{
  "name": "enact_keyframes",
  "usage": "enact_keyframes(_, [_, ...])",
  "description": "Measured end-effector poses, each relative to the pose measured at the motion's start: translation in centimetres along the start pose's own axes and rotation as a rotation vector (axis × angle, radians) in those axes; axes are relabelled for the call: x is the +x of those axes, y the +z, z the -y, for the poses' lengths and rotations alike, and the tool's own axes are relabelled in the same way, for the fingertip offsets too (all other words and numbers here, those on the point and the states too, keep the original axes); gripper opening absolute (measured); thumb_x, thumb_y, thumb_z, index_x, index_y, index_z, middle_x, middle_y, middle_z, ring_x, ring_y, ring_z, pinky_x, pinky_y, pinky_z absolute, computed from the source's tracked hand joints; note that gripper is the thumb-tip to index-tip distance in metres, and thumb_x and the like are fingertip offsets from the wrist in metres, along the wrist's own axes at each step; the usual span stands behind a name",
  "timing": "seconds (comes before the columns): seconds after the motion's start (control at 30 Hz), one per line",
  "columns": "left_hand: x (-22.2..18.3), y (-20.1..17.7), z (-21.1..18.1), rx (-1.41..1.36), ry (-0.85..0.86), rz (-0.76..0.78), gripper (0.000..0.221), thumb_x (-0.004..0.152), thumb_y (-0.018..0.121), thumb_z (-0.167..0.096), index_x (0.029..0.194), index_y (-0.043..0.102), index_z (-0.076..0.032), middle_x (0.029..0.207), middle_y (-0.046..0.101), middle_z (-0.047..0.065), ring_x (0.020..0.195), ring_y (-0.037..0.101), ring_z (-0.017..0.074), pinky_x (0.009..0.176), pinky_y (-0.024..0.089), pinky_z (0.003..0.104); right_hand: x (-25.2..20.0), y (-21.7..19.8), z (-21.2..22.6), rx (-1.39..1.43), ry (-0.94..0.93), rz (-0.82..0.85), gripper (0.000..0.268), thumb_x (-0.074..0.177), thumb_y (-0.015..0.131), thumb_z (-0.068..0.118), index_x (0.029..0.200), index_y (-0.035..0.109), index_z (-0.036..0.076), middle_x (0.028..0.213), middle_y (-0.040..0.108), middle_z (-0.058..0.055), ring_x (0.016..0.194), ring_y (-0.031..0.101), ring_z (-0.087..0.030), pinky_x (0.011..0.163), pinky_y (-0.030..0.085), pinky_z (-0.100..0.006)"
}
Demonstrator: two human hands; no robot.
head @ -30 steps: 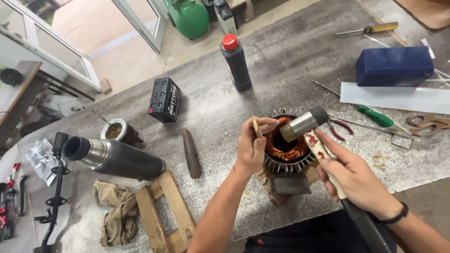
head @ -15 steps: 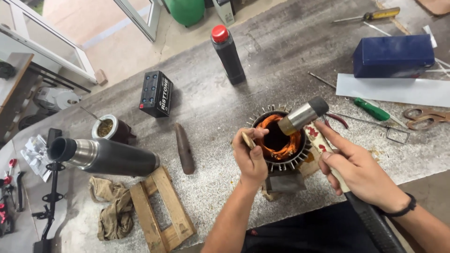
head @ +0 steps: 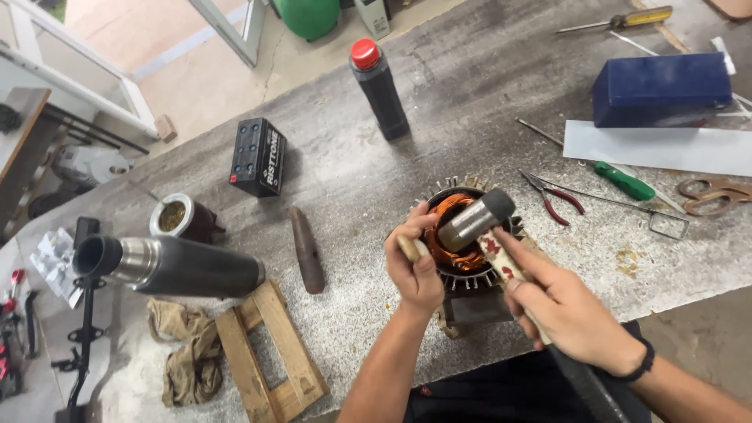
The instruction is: Repairing a motor stator by seating copper windings with a hammer and wedge and applying insulation material.
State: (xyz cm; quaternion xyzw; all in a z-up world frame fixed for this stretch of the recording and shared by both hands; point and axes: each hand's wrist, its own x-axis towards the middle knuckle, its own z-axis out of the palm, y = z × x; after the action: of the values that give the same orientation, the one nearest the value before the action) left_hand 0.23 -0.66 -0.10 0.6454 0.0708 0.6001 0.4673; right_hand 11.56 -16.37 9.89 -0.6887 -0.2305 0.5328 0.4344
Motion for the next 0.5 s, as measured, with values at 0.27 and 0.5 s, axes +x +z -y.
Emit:
enact_keyframes(0.27, [0.4, -0.5, 2.0, -0.219, 0.035, -0.004, 0.033, 0.109, 0.057, -0.038, 0.122, 0.052, -0.008, 0.122, 0.067, 0.015, 0.123, 0.064, 0.0306, 0.118, 0.047, 0.06, 0.3, 1.0, 0.0, 0.017, -0.067, -0.051, 0.076, 0.093, 0.047, 0.005, 0.163, 0.036, 0.032, 0.064, 0.056, -0.014, 0.04, 0.051, -0.022, 0.033, 0.049, -0.037])
enact_keyframes(0.5, [2.3, -1.5, 2.3, -0.177, 0.001, 0.082, 0.041, 0.11, 0.053, -0.046, 0.12, 0.051, -0.006, 0.121, 0.068, 0.018, 0.124, 0.063, 0.0442, 0.113, 0.05, 0.063, 1.5, -0.5, -0.2, 0.027, -0.156, -0.152, 0.082, 0.094, 0.041, -0.003, 0.167, 0.027, 0.033, 0.075, 0.067, -0.02, 0.043, 0.055, -0.024, 0.032, 0.05, -0.035])
